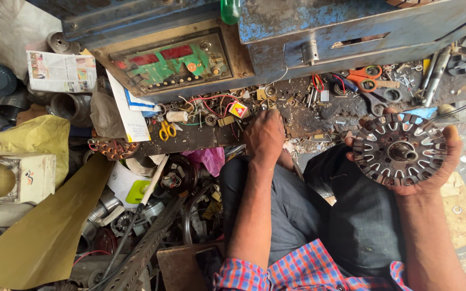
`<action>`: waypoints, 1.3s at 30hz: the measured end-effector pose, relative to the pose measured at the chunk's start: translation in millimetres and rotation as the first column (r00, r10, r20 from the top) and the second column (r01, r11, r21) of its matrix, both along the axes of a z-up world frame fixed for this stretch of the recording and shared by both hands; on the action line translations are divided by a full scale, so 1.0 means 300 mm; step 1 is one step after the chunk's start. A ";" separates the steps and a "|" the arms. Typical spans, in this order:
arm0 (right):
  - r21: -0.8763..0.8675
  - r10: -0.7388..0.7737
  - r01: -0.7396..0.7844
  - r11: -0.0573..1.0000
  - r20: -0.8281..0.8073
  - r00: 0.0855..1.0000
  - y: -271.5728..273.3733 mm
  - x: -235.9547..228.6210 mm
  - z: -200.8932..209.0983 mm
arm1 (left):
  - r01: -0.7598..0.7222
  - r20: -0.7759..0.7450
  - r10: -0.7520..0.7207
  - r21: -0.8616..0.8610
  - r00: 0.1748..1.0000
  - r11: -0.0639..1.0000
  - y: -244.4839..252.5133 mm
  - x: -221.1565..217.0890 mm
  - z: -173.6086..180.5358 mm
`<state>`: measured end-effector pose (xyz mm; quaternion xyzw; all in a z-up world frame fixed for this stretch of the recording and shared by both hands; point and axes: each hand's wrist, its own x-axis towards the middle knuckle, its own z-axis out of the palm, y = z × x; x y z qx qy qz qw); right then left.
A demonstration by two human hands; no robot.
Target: The person sits on the ground in a cluttered workshop and uses a small metal tool to scrape or clean the slots of a motor armature held in their hands. They rotate the armature to access different sections and occasionally reach for small parts on the workbench.
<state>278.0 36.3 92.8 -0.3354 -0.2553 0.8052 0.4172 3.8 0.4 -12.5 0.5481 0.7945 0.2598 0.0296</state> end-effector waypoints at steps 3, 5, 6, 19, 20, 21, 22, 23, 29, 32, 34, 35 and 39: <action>0.004 0.000 0.000 1.000 0.034 0.999 -0.002 0.000 0.001 | -0.128 -0.027 0.127 -0.055 0.992 0.990 0.026 -0.032 -0.008; 0.002 0.001 -0.001 1.000 0.030 1.000 -0.006 0.001 0.002 | -0.198 -0.016 0.199 0.030 0.980 0.980 0.025 -0.059 0.000; 0.002 0.001 -0.001 1.000 0.014 1.000 -0.003 0.000 0.003 | -0.215 0.013 0.215 0.124 0.977 0.969 0.021 -0.073 0.009; 0.001 0.018 -0.018 1.000 0.036 0.999 -0.001 0.002 0.000 | -0.045 0.114 0.058 -0.115 0.992 0.992 -0.112 -0.137 0.114; 0.002 0.017 -0.017 1.000 0.029 0.999 -0.001 0.002 -0.001 | -0.075 0.115 0.092 -0.148 0.989 0.986 -0.099 -0.134 0.110; 0.004 0.015 -0.015 1.000 0.022 1.000 0.000 0.002 -0.001 | -0.104 0.114 0.126 -0.182 0.985 0.978 -0.085 -0.131 0.103; 0.006 0.016 -0.016 1.000 0.015 1.000 0.000 0.002 -0.002 | -0.134 0.113 0.161 -0.214 0.981 0.967 -0.072 -0.128 0.096; 0.009 0.017 -0.017 1.000 0.021 1.000 0.000 0.004 -0.003 | -0.170 0.100 0.189 -0.171 0.977 0.970 -0.058 -0.127 0.088; 0.022 0.020 -0.020 1.000 -0.011 1.000 0.002 0.005 -0.006 | -0.202 0.091 0.195 0.085 0.977 0.976 -0.052 -0.128 0.073; 0.018 0.021 -0.021 1.000 -0.003 1.000 0.002 0.008 -0.009 | -0.107 0.139 0.110 -0.032 0.984 0.994 -0.066 -0.122 0.076; 0.014 0.020 -0.020 1.000 -0.001 1.000 0.000 0.010 -0.011 | -0.059 0.108 0.070 -0.097 0.992 0.994 -0.066 -0.121 0.073; 0.013 0.016 -0.017 1.000 0.007 1.000 -0.001 0.010 -0.010 | -0.120 0.093 0.131 -0.115 0.987 0.986 -0.061 -0.122 0.070; 0.015 0.015 -0.015 1.000 0.016 1.000 -0.003 0.006 -0.004 | -0.267 0.027 0.266 0.008 0.963 0.964 -0.037 -0.137 0.054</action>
